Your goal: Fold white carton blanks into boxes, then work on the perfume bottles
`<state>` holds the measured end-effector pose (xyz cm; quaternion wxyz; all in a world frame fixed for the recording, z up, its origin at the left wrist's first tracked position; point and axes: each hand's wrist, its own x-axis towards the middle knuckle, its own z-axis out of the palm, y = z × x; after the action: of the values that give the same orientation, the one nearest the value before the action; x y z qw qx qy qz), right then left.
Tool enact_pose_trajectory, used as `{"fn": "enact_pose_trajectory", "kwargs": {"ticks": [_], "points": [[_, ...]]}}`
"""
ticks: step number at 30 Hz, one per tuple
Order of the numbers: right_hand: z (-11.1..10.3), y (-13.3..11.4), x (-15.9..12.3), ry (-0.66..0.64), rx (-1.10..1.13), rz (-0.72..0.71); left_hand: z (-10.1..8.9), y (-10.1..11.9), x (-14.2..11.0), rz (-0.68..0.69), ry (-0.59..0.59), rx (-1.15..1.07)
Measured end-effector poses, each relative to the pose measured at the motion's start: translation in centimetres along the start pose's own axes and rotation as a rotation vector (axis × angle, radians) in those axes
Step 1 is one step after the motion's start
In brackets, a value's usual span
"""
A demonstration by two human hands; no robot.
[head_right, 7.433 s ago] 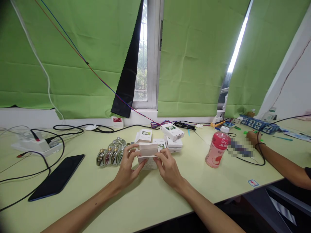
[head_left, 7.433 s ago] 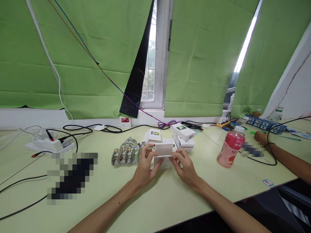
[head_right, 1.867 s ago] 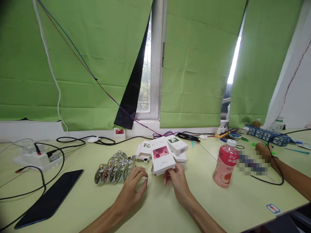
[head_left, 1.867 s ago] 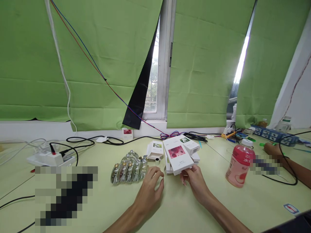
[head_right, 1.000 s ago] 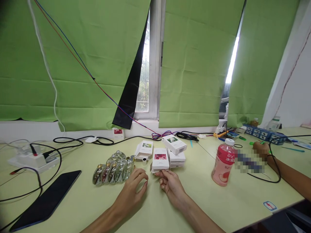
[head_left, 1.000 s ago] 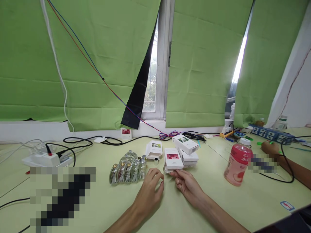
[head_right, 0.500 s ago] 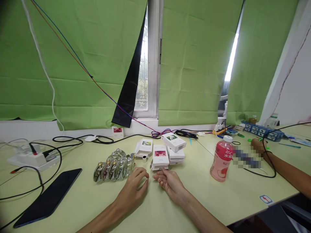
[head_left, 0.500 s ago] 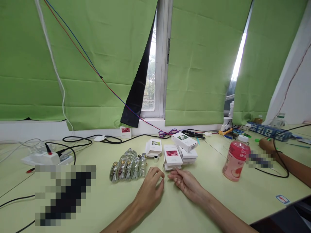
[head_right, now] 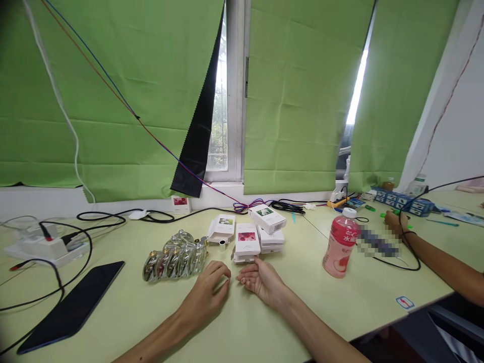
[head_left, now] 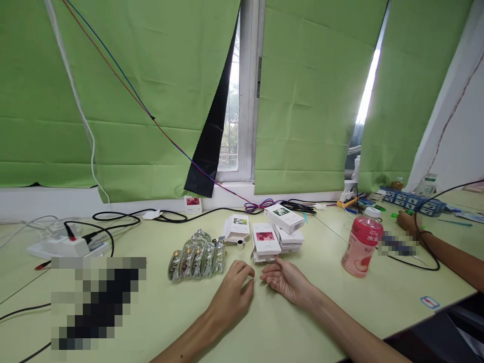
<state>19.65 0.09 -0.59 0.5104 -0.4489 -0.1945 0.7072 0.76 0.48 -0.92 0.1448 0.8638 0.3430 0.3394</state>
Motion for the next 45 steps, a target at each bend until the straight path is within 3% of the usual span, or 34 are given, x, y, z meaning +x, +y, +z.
{"fn": "enact_pose_trajectory", "kwargs": {"ticks": [8, 13, 19, 23, 26, 30, 34, 39, 42, 45], "points": [[0.4, -0.2, 0.0, 0.053, -0.051, 0.054, 0.1, -0.1, 0.1, -0.004, -0.005, 0.001], [0.4, -0.3, -0.1, 0.003, -0.185, 0.062, 0.1, -0.2, 0.1, -0.017, -0.017, 0.006], [0.5, 1.2, -0.4, -0.232, -0.596, -0.149, 0.2, -0.3, 0.0, -0.017, -0.019, 0.022], [0.9, 2.5, -0.7, -0.239, -0.852, -0.255, 0.1, -0.3, 0.2, -0.053, 0.016, 0.051], [1.4, 2.9, -1.3, -0.233, -0.988, -0.309, -0.2, -0.1, 0.2, -0.086, 0.116, 0.05], [2.4, 2.9, -2.1, -0.237, -1.161, -0.488, -0.3, 0.0, 0.0, -0.072, 0.297, 0.022], [3.9, 1.9, -2.0, -0.217, -1.329, -0.817, -0.3, 0.3, -0.3, 0.057, 0.443, -0.024], [6.4, -0.7, -0.3, -0.128, -1.382, -0.88, -0.5, 1.7, -0.9, 0.306, 0.482, -0.018], [8.1, -2.3, 0.8, -0.122, -1.451, -0.897, -0.7, 2.3, -1.2, 0.42, 0.381, 0.083], [9.5, -3.7, 1.9, -0.019, -1.737, -0.913, -0.6, 2.4, -1.3, 0.497, 0.228, 0.184]]}}
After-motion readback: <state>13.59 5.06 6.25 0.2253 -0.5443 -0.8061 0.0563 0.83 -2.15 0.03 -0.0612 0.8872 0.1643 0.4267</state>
